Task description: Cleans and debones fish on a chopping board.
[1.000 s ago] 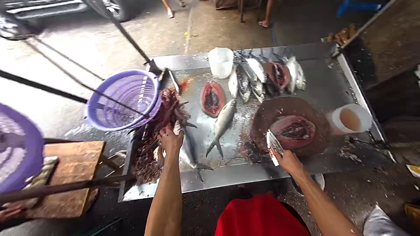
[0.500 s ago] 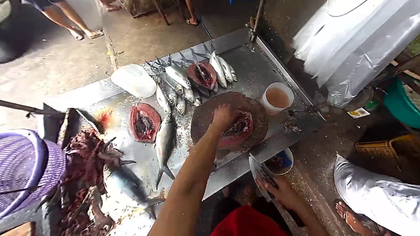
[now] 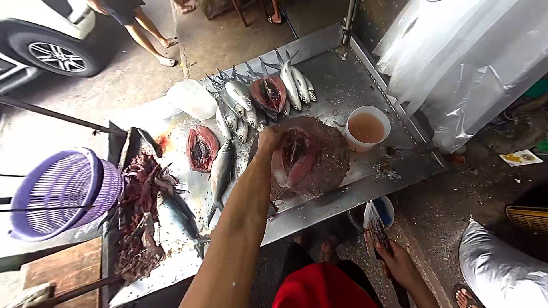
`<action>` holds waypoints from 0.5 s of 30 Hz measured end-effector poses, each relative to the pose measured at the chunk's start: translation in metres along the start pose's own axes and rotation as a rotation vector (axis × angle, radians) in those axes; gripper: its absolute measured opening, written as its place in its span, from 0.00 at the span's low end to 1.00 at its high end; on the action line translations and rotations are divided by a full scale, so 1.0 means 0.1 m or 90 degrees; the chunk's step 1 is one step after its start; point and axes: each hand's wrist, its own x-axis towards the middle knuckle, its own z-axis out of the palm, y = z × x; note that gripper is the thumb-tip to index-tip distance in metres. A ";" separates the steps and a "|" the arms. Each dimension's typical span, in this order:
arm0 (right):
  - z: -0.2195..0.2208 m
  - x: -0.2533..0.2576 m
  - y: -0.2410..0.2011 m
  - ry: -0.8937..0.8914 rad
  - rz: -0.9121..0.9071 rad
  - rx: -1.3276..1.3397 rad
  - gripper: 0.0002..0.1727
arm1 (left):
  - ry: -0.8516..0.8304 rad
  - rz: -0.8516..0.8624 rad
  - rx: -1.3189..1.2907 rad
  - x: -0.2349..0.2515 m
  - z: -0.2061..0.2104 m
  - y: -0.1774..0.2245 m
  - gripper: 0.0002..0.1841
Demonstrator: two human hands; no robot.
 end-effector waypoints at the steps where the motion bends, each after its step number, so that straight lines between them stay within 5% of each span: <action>1: -0.01 0.06 -0.06 0.001 -0.012 -0.035 0.22 | 0.047 -0.069 -0.021 -0.06 0.00 -0.13 0.31; 4: -0.03 0.21 -0.33 -0.006 -0.024 -0.128 0.23 | 0.133 -0.138 -0.076 -0.24 0.11 -0.45 0.37; 7: 0.06 0.28 -0.60 -0.012 -0.039 -0.164 0.23 | 0.168 -0.096 -0.128 -0.32 0.29 -0.67 0.43; 15: 0.71 0.63 -2.18 0.043 -0.222 -0.656 0.23 | 0.225 0.013 -0.200 -0.13 0.35 -0.80 0.30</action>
